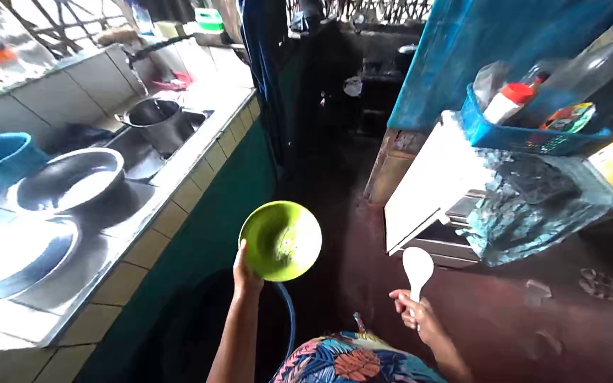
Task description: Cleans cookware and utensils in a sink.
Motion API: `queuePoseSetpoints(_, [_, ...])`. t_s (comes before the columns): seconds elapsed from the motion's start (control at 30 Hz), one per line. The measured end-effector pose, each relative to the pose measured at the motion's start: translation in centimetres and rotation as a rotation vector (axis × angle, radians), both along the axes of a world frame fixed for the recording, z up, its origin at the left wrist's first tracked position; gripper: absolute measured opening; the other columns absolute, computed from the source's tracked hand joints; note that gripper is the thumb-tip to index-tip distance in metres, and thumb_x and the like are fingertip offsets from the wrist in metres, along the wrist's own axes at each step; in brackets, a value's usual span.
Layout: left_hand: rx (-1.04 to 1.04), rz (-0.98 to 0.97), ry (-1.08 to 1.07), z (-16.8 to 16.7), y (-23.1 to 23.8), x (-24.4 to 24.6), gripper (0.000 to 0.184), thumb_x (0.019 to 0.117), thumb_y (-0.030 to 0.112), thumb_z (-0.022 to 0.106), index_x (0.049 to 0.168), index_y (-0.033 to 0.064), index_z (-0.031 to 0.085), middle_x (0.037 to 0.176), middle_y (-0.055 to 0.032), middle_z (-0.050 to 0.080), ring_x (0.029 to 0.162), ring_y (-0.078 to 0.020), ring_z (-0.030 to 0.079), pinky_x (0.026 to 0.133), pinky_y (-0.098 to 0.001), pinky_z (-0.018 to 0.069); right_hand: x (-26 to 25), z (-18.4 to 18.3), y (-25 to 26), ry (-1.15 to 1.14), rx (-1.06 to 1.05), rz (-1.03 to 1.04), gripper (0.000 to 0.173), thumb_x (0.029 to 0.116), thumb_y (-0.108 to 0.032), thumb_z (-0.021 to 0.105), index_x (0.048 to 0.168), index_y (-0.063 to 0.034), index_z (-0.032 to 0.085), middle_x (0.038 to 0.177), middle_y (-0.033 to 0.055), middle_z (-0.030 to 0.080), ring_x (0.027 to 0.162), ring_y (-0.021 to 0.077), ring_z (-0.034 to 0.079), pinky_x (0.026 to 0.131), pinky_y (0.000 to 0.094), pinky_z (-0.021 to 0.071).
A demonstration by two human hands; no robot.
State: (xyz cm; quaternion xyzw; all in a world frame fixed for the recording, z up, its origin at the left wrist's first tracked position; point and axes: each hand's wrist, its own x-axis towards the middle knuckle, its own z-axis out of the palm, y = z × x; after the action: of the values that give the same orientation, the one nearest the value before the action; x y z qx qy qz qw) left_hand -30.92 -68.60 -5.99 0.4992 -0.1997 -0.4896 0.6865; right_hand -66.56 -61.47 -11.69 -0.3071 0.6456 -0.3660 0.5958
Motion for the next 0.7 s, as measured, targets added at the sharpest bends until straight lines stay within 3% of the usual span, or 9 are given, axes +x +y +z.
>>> queuePoseSetpoints(0.1, [0.016,0.004,0.040,0.1,-5.5,-1.4,0.039,0.1119,0.027,0.025,0.133,0.0090,0.052,0.107,-0.0042,0.070,0.096,-0.0115,0.069,0.083,-0.0328,0.0594,-0.5,0.6,-5.6,-0.083,0.019,0.010,0.024,0.1070,-0.005,0.037,0.122,0.0000,0.055,0.062,-0.0066,0.050,0.040,-0.0027,0.031,0.037,0.0141,0.0255])
queuePoseSetpoints(0.2, [-0.020,-0.006,0.040,-0.8,-10.0,-2.4,0.038,0.1107,0.027,0.026,0.131,0.0106,0.053,0.107,-0.0032,0.071,0.097,-0.0121,0.071,0.083,-0.0334,0.0609,-1.3,1.9,-12.2,-0.303,-0.064,0.152,0.024,0.1048,-0.009,0.026,0.118,-0.0104,0.046,0.067,-0.0083,0.055,0.041,-0.0043,0.036,0.037,0.0117,0.0302])
queuePoseSetpoints(0.33, [-0.007,0.024,-0.024,-2.8,-15.6,-3.0,0.037,0.1110,0.026,0.025,0.134,0.0091,0.049,0.108,-0.0003,0.071,0.098,-0.0096,0.071,0.084,-0.0322,0.0615,-2.0,3.3,-22.6,-0.580,-0.120,0.252,0.022,0.1029,-0.016,0.028,0.109,-0.0166,0.050,0.069,-0.0081,0.059,0.042,-0.0038,0.041,0.038,0.0114,0.0326])
queuePoseSetpoints(0.43, [0.006,0.070,-0.011,-4.7,-19.9,-2.9,0.041,0.1091,0.026,0.021,0.139,0.0088,0.043,0.114,-0.0015,0.070,0.102,-0.0110,0.070,0.087,-0.0335,0.0608,-2.7,3.9,-30.9,-0.604,-0.099,0.325,0.021,0.1030,-0.016,0.031,0.106,-0.0152,0.051,0.069,-0.0072,0.060,0.043,-0.0031,0.043,0.039,0.0121,0.0339])
queuePoseSetpoints(0.5, [0.048,0.144,0.022,-4.8,-22.7,-3.2,0.041,0.1098,0.027,0.021,0.141,0.0100,0.042,0.114,-0.0033,0.069,0.101,-0.0130,0.070,0.085,-0.0359,0.0611,-2.7,5.2,-35.9,-0.398,-0.170,0.326,0.017,0.1044,-0.010,0.034,0.109,-0.0094,0.051,0.070,-0.0066,0.058,0.045,-0.0035,0.041,0.040,0.0122,0.0325])
queuePoseSetpoints(0.57, [0.066,0.197,0.028,-4.8,-25.8,-3.6,0.041,0.1096,0.028,0.021,0.140,0.0111,0.043,0.114,-0.0021,0.069,0.101,-0.0121,0.070,0.084,-0.0357,0.0615,-3.0,5.4,-41.1,0.019,-0.407,0.356,0.027,0.1007,-0.013,0.045,0.123,-0.0010,0.056,0.081,-0.0048,0.062,0.060,-0.0037,0.047,0.055,0.0130,0.0392])
queuePoseSetpoints(0.63, [0.075,0.252,0.020,-4.7,-28.3,-3.7,0.042,0.1094,0.027,0.021,0.140,0.0100,0.044,0.115,-0.0017,0.069,0.102,-0.0115,0.070,0.086,-0.0355,0.0608,-3.0,6.1,-45.5,0.417,-0.596,0.362,0.042,0.0995,-0.018,0.052,0.130,0.0084,0.061,0.101,0.0147,0.069,0.090,0.0157,0.062,0.086,0.0344,0.0504])
queuePoseSetpoints(0.67, [0.082,0.277,0.023,-4.6,-29.3,-3.9,0.042,0.1096,0.027,0.021,0.140,0.0101,0.043,0.116,-0.0018,0.068,0.102,-0.0115,0.069,0.086,-0.0353,0.0605,-2.7,6.5,-47.5,0.567,-0.664,0.353,0.041,0.1001,-0.018,0.054,0.129,0.0084,0.063,0.109,0.0224,0.070,0.101,0.0276,0.067,0.093,0.0465,0.0512])
queuePoseSetpoints(0.7, [0.094,0.312,0.031,-4.4,-30.2,-4.0,0.041,0.1101,0.028,0.021,0.138,0.0103,0.045,0.114,-0.0020,0.069,0.102,-0.0118,0.070,0.085,-0.0354,0.0607,-2.4,6.4,-49.6,0.697,-0.738,0.339,0.039,0.0992,-0.019,0.057,0.128,0.0057,0.067,0.111,0.0249,0.070,0.103,0.0363,0.069,0.092,0.0560,0.0517])
